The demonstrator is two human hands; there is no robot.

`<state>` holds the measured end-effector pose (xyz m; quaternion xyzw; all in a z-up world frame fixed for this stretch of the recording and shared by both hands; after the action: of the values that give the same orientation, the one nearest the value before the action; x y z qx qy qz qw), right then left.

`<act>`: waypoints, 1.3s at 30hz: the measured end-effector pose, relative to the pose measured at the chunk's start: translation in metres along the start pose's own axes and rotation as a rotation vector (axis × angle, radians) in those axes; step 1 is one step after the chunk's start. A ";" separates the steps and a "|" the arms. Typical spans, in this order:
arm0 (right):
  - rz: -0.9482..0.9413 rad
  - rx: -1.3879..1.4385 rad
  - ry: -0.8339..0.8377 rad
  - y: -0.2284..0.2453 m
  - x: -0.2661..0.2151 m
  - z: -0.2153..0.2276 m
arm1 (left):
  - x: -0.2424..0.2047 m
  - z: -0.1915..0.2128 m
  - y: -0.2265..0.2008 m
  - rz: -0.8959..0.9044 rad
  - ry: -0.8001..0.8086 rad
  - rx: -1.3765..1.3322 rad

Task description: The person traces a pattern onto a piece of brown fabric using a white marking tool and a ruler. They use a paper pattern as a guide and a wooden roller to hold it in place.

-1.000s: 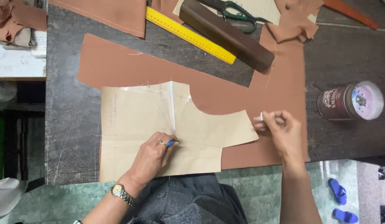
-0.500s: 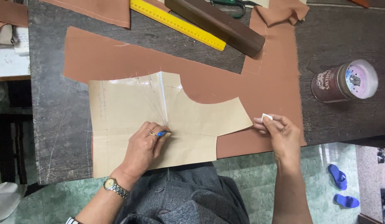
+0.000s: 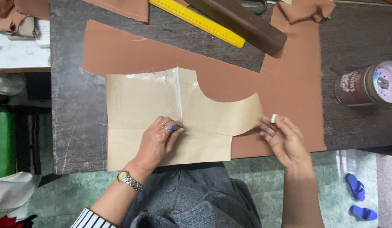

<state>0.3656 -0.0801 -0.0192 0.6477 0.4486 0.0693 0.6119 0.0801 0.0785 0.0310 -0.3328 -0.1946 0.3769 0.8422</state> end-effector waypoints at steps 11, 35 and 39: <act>-0.163 0.119 0.042 -0.056 0.001 -0.023 | -0.002 -0.003 0.006 0.017 -0.010 -0.026; -0.073 -0.501 0.058 -0.102 -0.014 -0.118 | -0.003 -0.001 0.013 0.008 -0.051 -0.099; -0.077 -0.464 0.058 -0.103 -0.021 -0.136 | -0.010 -0.009 0.026 -0.010 -0.050 -0.075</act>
<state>0.2153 -0.0108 -0.0652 0.4700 0.4624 0.1657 0.7334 0.0663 0.0799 0.0056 -0.3535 -0.2312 0.3735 0.8259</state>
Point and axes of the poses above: each hand's wrist, its own x-axis towards the middle knuckle, its own z-axis out of the back of the hand, y = z × x, the point moved 10 cm from there along x, towards the middle knuckle, and after that the axes turned 6 degrees about z, right-handed, at the moved point
